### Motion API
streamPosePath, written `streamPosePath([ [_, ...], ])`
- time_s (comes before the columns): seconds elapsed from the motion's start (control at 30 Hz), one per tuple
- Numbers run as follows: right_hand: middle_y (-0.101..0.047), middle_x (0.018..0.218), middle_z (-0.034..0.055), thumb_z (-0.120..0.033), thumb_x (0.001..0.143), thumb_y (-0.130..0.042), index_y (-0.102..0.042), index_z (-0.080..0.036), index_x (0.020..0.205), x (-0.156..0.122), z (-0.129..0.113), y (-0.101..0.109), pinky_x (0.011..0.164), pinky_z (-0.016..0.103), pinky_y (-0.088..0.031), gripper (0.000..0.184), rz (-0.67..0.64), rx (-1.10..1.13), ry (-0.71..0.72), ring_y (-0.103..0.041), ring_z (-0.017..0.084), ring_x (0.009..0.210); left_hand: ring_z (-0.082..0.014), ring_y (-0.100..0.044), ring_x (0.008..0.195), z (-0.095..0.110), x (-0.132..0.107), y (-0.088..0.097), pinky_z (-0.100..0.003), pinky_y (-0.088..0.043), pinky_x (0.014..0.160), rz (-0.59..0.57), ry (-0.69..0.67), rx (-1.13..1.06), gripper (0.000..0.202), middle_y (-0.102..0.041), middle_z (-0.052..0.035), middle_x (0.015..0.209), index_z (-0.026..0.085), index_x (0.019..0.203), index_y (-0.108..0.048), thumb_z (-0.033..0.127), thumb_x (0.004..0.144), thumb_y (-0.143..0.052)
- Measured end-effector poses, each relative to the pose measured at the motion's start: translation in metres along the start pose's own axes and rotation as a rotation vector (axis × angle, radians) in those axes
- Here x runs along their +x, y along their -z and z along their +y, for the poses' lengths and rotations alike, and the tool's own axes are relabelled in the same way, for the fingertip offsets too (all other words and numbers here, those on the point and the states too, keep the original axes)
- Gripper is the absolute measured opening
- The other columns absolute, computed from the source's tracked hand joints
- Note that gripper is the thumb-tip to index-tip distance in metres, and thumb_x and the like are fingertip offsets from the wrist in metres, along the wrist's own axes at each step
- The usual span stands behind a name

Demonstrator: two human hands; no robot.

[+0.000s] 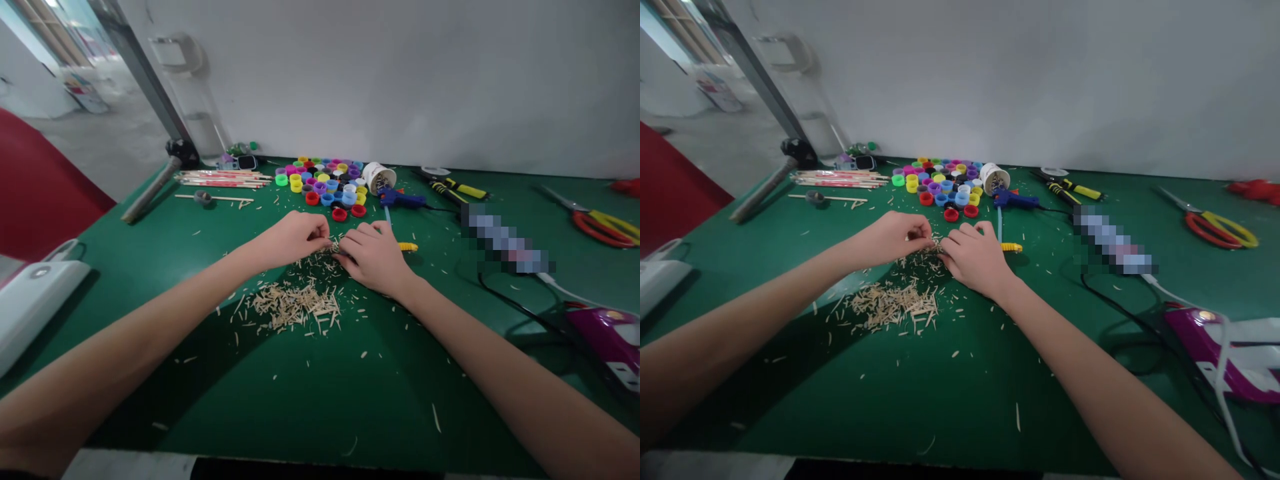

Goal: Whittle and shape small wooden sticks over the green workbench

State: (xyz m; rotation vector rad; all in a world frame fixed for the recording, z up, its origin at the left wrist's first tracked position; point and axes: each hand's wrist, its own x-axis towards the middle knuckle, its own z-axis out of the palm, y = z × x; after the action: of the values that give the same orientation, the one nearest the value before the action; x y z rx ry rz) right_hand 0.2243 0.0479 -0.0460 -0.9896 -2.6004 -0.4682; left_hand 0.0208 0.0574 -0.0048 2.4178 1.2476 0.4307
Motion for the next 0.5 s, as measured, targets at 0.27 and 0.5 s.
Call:
streamPosePath([
  [0.27,-0.064,0.083,0.0050,-0.032,0.093,-0.041,-0.059,-0.020,0.083,-0.0006,0.0004,0.0003,0.079,0.036,-0.023,0.023,-0.004,0.015,0.008,-0.046,0.019,0.082,-0.0111,-0.054,0.057,-0.0007,-0.0002,0.0002,-0.025,-0.038,0.055,0.000,-0.010,-0.005,0.015,-0.062,-0.0005,0.067,0.019,0.078,-0.056,0.031,0.084,-0.050],
  [0.5,-0.063,0.082,0.0047,-0.031,0.092,-0.042,-0.058,-0.020,0.082,-0.0016,0.0002,0.0006,0.078,0.035,-0.023,0.022,0.029,0.000,0.017,-0.044,0.019,0.080,-0.0112,-0.052,0.057,-0.0016,-0.0003,0.0002,-0.026,-0.037,0.055,-0.012,-0.025,0.016,0.015,-0.061,-0.0014,0.067,0.018,0.081,-0.056,0.031,0.085,-0.049],
])
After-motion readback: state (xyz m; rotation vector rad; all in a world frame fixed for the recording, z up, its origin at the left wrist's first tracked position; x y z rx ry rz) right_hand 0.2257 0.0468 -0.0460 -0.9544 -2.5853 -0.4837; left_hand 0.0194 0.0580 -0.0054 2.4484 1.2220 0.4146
